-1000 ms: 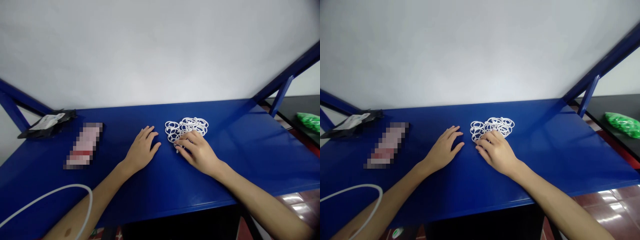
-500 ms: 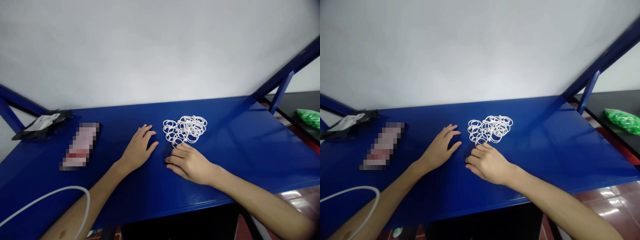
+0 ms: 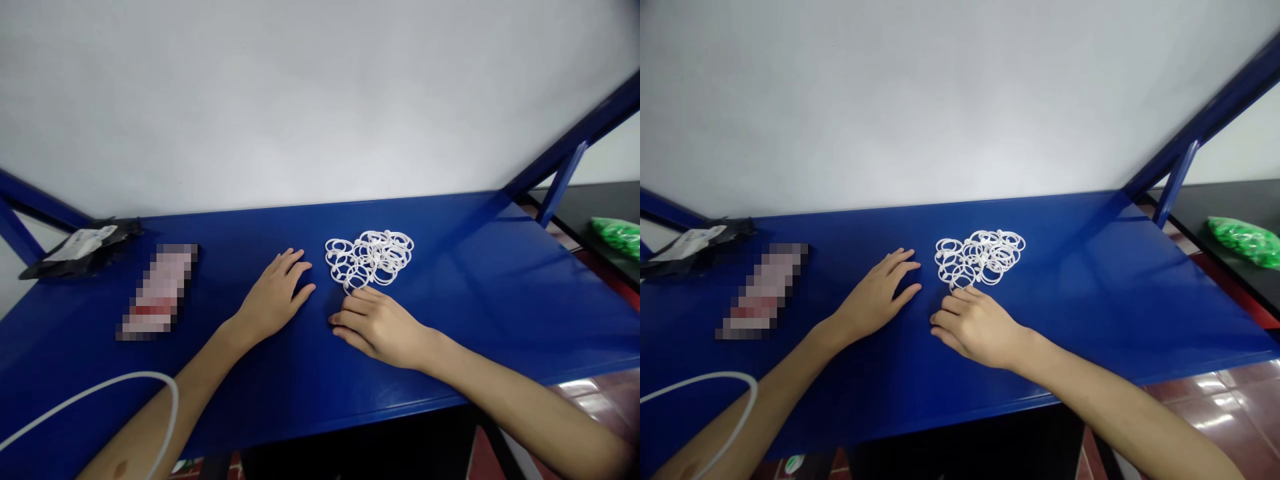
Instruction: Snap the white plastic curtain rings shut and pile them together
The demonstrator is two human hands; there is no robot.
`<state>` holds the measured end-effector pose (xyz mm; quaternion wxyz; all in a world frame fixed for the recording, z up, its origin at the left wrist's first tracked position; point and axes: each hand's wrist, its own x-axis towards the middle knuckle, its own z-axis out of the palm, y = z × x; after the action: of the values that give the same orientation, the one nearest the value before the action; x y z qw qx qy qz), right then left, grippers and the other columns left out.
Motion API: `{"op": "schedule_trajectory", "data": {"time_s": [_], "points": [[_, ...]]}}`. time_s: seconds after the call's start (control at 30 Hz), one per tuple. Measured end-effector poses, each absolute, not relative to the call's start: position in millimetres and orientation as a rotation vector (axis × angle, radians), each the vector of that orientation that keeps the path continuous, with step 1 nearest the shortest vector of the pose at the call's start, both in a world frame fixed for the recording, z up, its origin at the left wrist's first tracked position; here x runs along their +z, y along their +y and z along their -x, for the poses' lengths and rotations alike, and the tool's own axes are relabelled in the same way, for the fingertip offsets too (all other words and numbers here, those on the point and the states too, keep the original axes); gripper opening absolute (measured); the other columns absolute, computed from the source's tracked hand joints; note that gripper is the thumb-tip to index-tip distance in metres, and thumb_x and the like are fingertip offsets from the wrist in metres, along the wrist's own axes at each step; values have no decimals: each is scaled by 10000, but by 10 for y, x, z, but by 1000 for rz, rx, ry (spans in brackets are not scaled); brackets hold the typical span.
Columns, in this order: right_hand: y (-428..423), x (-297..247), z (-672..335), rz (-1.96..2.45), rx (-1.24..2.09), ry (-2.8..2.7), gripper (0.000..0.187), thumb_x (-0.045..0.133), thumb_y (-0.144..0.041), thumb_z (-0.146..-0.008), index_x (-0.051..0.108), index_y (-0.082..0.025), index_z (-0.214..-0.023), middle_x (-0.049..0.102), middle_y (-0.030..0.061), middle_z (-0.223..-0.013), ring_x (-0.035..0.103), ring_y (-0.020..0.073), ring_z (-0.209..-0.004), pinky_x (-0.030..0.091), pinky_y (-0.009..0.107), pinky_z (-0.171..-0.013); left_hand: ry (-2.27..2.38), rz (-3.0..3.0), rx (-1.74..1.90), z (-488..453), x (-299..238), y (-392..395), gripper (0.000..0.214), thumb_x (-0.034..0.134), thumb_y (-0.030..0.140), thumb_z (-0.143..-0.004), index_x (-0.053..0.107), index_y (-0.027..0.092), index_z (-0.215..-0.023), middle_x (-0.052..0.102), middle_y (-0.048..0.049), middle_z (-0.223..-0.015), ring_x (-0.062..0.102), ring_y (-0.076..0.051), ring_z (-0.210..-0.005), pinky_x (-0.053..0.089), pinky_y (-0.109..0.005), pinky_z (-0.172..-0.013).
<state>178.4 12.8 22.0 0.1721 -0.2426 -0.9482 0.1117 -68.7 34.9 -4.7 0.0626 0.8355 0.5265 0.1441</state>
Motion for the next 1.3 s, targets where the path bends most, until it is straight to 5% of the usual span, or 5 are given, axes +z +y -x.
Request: {"op": "schedule_trajectory", "data": {"time_s": [0.37, 0.5, 0.7, 0.83, 1.3], "points": [[138, 232, -1796, 710, 307, -2675, 271, 485, -314, -1032, 710, -171, -1075, 676, 58, -890, 582, 176, -795, 489, 342, -761, 1584, -2514, 437, 690, -36, 348, 393, 482, 401, -999, 560, 178, -1313, 477, -130, -1522, 362, -307, -1471, 308, -547, -1218], [245, 288, -1861, 860, 127, -2499, 368, 565, -463, -974, 675, -173, -1172, 664, 131, -1148, 584, 272, -1067, 501, 450, -898, 1585, -2512, 441, 685, -31, 347, 391, 495, 397, -995, 565, 176, -1310, 479, -132, -1520, 365, -310, -1470, 306, -546, -1219], [528, 282, -2016, 1042, -124, -2569, 939, 520, -862, -764, 491, -229, -1456, 390, 172, -1554, 267, 457, -1455, 180, 715, -1164, 1596, -2503, 395, 661, 7, 343, 397, 484, 389, -1000, 563, 162, -1316, 470, -143, -1524, 353, -318, -1474, 307, -553, -1214], [712, 247, -2099, 1120, -162, -2681, 1059, 443, -939, -712, 343, -301, -1552, 272, 125, -1636, 173, 485, -1494, 71, 762, -1160, 1600, -2493, 392, 651, 12, 344, 396, 496, 382, -997, 570, 158, -1314, 468, -140, -1527, 351, -319, -1475, 301, -545, -1220], [845, 132, -2063, 1219, -132, -2664, 939, 437, -909, -761, 446, -328, -1499, 421, 84, -1574, 330, 467, -1427, 252, 728, -1117, 1577, -2481, 466, 656, -18, 337, 384, 494, 380, -995, 574, 161, -1301, 485, -145, -1511, 358, -327, -1470, 304, -561, -1217]]}}
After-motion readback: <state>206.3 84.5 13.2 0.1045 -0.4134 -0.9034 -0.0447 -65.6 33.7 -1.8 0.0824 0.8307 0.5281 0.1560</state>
